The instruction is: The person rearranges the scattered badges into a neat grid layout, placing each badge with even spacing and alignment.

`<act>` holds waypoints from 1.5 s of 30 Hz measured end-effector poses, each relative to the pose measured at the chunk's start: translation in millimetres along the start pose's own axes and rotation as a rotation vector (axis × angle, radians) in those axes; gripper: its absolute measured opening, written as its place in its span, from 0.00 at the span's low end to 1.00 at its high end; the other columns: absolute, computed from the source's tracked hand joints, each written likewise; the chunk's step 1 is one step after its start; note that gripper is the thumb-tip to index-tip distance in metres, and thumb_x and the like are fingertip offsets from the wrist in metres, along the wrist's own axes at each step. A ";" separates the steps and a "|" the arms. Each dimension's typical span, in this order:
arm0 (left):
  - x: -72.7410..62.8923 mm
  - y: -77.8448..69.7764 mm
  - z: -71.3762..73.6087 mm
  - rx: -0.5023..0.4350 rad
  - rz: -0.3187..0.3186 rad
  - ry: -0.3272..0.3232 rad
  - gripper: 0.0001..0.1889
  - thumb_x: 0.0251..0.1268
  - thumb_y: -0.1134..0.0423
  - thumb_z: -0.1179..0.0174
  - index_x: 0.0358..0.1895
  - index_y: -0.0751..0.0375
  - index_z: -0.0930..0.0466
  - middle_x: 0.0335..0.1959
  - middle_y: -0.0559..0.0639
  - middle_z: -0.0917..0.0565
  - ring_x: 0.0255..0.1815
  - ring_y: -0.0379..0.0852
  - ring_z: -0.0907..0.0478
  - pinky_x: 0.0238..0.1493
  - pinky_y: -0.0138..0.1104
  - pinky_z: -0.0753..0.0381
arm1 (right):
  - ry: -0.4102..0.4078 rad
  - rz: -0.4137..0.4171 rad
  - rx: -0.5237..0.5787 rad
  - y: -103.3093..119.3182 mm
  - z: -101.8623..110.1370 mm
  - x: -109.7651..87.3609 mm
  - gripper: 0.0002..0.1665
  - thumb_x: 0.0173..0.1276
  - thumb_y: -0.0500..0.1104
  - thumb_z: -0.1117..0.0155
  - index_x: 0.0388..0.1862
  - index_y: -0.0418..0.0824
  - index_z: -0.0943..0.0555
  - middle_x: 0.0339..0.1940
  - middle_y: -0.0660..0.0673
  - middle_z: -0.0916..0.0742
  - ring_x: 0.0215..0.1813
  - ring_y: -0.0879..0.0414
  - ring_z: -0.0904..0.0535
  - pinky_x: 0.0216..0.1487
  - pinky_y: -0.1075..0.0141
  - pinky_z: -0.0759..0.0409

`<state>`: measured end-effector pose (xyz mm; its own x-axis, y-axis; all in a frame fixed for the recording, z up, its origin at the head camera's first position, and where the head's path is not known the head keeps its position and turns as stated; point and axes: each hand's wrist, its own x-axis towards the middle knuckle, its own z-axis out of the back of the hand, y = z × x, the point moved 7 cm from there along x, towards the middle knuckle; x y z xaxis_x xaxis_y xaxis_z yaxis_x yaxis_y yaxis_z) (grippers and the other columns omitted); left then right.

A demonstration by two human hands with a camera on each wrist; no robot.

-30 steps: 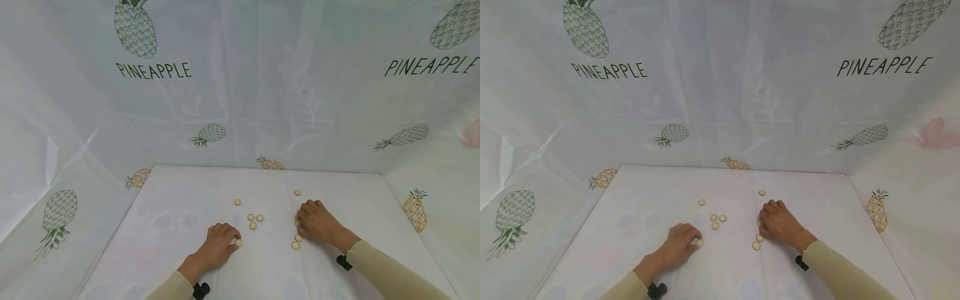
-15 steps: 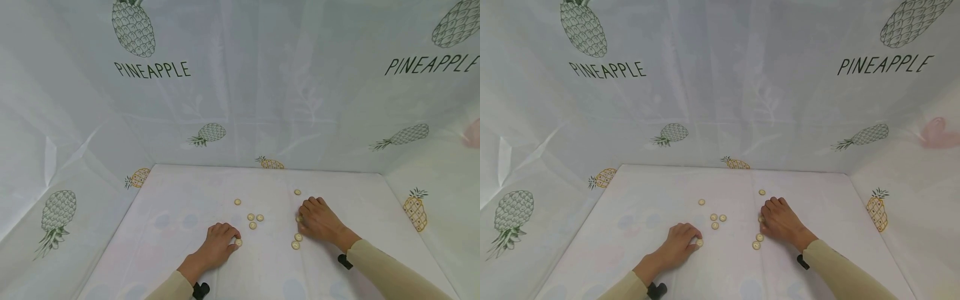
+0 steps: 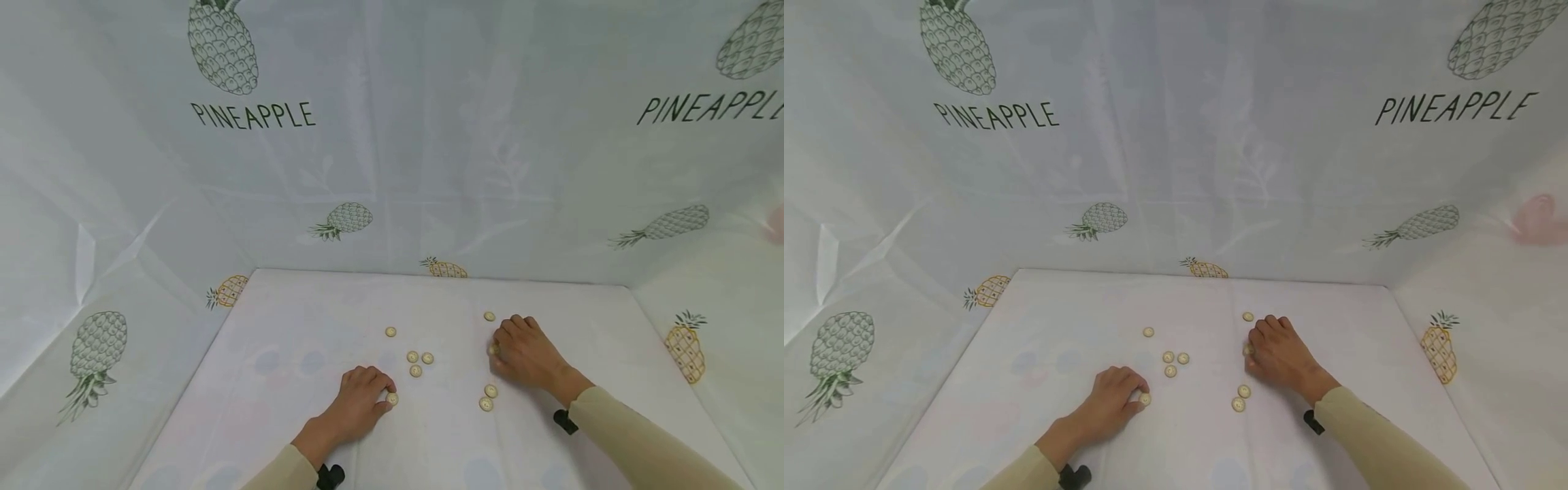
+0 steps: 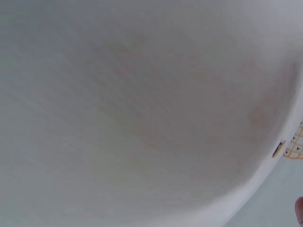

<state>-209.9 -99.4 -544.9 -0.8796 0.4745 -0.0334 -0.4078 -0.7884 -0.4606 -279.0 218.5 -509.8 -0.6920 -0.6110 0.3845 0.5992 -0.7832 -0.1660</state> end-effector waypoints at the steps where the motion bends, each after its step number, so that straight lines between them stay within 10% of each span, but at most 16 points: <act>1: -0.2 0.6 -0.6 0.001 0.002 0.002 0.08 0.76 0.56 0.34 0.51 0.43 0.22 0.52 0.39 0.24 0.61 0.47 0.29 0.71 0.55 0.37 | 0.006 -0.009 0.006 -1.9 0.1 2.1 0.15 0.60 0.50 0.28 0.36 0.41 0.19 0.35 0.47 0.19 0.42 0.48 0.28 0.47 0.52 0.28; 19: -1.2 0.4 2.7 -0.009 0.022 0.015 0.08 0.76 0.56 0.35 0.52 0.42 0.22 0.53 0.39 0.24 0.63 0.47 0.30 0.71 0.56 0.37 | 0.007 -0.048 0.050 -25.3 -5.5 52.6 0.12 0.61 0.47 0.26 0.36 0.41 0.19 0.37 0.45 0.17 0.42 0.47 0.27 0.47 0.51 0.29; 45: 0.9 3.7 -1.8 0.000 0.013 0.006 0.09 0.76 0.55 0.35 0.52 0.41 0.23 0.53 0.37 0.24 0.64 0.48 0.31 0.71 0.54 0.37 | 0.274 -0.155 0.108 -22.0 -50.3 94.9 0.11 0.65 0.49 0.31 0.35 0.42 0.18 0.36 0.47 0.18 0.42 0.48 0.29 0.49 0.49 0.30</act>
<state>-211.7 -101.2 -548.2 -0.8834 0.4664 -0.0453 -0.3959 -0.7945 -0.4605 -378.1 171.9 -515.4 -0.8522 -0.5051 0.1366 0.5072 -0.8616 -0.0217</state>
